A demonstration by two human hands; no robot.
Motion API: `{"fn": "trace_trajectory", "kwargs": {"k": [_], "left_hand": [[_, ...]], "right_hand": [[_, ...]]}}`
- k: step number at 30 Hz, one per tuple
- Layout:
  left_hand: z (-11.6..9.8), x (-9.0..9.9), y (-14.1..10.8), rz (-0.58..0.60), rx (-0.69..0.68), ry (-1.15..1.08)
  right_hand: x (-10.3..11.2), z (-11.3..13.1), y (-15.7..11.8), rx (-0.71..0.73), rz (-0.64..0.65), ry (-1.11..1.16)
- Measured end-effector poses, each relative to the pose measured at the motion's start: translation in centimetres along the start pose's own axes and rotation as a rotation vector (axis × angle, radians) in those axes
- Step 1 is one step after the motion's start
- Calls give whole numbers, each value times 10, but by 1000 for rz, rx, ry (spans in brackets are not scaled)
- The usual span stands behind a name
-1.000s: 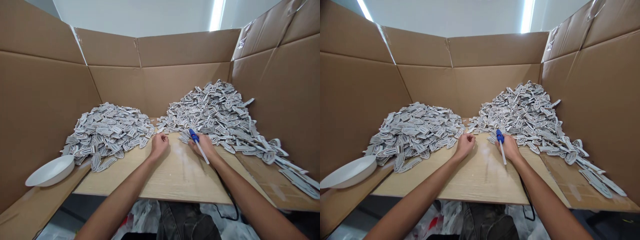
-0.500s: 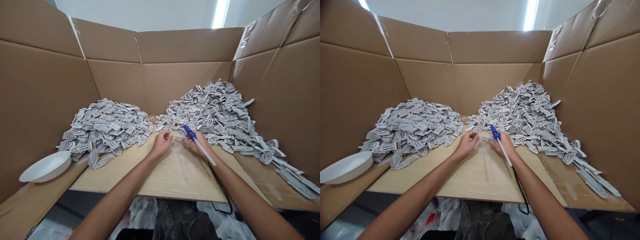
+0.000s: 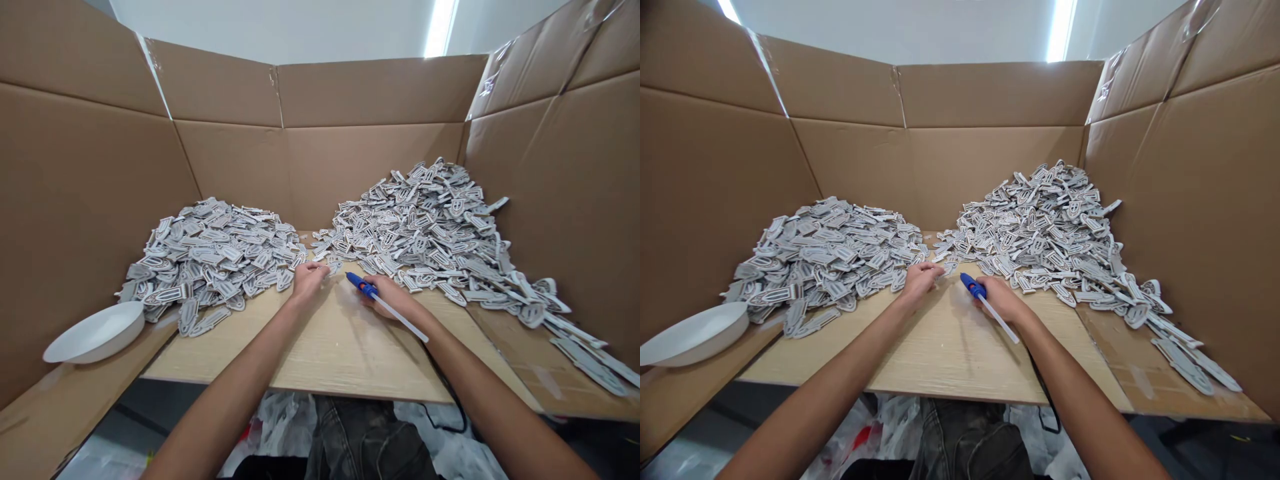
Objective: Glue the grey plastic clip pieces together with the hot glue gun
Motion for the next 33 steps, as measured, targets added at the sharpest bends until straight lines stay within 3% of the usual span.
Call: {"fn": "trace_trajectory", "kwargs": {"k": [6,11,14,18,24,33], "left_hand": [[-4,0,-4,-9,-28,7],[-6,-1,-2,-12,-112,-33],[-5,-13,-3,61,-111,-103],[-1,-33,-11,174,-36,-225],[0,-42,-19,271,-13,-270],[-14,-57,-30,413,-114,-258]], "right_hand": [[3,4,-2,-20,-10,44],[16,0,-2,-38,-170,242],[24,-2,-3,-107,-252,353],[24,1,-5,-198,-244,451],[24,3,-8,-255,-286,462],[31,2,-8,-200,-357,358]]}}
Point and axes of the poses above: each hand's wrist, its own y-axis towards the middle knuckle, its own x-axis out of the back of the hand, z = x × y, the point moved 9 cm from there along y, towards the middle knuckle
